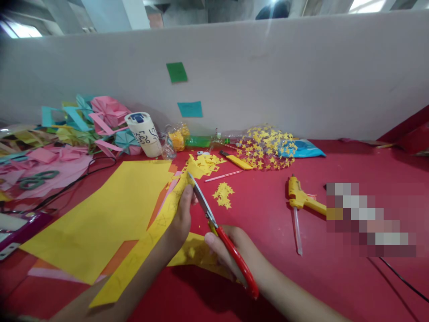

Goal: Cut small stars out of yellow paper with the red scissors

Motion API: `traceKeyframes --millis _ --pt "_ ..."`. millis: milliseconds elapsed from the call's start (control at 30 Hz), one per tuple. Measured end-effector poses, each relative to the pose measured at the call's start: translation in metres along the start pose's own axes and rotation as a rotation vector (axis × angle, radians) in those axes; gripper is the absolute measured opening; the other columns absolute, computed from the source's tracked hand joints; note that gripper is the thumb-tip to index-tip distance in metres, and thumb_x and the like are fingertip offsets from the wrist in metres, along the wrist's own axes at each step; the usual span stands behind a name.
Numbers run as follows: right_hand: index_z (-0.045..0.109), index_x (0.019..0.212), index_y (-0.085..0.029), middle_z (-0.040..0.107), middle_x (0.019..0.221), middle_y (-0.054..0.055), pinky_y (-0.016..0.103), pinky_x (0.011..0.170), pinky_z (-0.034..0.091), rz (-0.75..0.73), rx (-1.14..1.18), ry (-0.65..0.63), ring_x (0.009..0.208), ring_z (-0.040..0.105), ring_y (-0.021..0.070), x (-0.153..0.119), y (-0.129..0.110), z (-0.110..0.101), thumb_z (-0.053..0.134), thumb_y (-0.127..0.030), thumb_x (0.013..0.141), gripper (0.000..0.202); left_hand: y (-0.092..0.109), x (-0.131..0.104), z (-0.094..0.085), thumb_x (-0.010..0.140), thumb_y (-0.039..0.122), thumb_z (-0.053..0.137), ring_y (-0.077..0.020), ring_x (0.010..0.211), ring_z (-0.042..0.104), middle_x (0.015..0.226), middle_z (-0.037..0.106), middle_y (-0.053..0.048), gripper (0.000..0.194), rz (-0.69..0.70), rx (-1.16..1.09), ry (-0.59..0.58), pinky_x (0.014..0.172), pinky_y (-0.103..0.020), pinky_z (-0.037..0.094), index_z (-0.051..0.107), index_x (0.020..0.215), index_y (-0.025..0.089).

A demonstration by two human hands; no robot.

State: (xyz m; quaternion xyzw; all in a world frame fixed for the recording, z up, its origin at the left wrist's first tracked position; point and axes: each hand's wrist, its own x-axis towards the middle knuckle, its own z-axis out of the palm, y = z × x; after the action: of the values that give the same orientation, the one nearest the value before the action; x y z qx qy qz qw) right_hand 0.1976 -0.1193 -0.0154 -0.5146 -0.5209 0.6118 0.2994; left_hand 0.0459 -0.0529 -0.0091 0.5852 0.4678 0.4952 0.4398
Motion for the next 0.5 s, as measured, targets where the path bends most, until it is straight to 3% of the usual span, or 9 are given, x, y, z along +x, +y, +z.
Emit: traceKeyframes --millis 100,167,300,500 --pt "0.048 0.068 -0.020 0.041 0.044 -0.008 0.019 0.035 0.030 -0.024 0.014 0.015 0.035 0.036 0.0067 0.001 0.003 0.003 0.047 -0.082 0.078 0.062 0.005 -0.003 0.001 0.089 0.046 0.057 -0.0278 0.117 0.059 0.115 0.068 -0.012 0.028 0.073 0.075 0.192 0.099 -0.039 0.049 0.065 0.101 0.022" --pt "0.048 0.067 -0.020 0.041 0.044 -0.008 0.019 0.034 0.030 -0.015 0.047 0.021 0.034 0.036 0.0063 0.002 0.005 0.006 0.046 -0.084 0.077 0.064 0.005 -0.005 0.001 0.087 0.042 0.060 -0.0284 0.122 0.058 0.121 0.068 -0.012 0.029 0.116 0.098 0.231 0.098 -0.038 0.051 0.066 0.107 0.021" --pt "0.049 0.069 -0.019 0.042 0.044 -0.008 0.019 0.034 0.031 0.032 0.135 0.047 0.033 0.038 0.0063 0.004 0.012 0.013 0.048 -0.086 0.073 0.067 -0.007 -0.006 -0.003 0.087 0.041 0.062 -0.0287 0.132 0.051 0.134 0.062 -0.010 0.033 0.192 0.170 0.233 0.110 -0.041 0.044 0.067 0.114 0.022" --pt "0.048 0.069 -0.020 0.039 0.042 -0.010 0.018 0.035 0.029 0.044 0.126 0.089 0.034 0.034 0.0054 0.002 0.009 0.019 0.045 -0.087 0.073 0.068 -0.019 -0.006 -0.008 0.088 0.041 0.060 -0.0289 0.136 0.046 0.143 0.055 -0.010 0.041 0.169 0.141 0.153 0.114 -0.039 0.041 0.064 0.124 0.022"
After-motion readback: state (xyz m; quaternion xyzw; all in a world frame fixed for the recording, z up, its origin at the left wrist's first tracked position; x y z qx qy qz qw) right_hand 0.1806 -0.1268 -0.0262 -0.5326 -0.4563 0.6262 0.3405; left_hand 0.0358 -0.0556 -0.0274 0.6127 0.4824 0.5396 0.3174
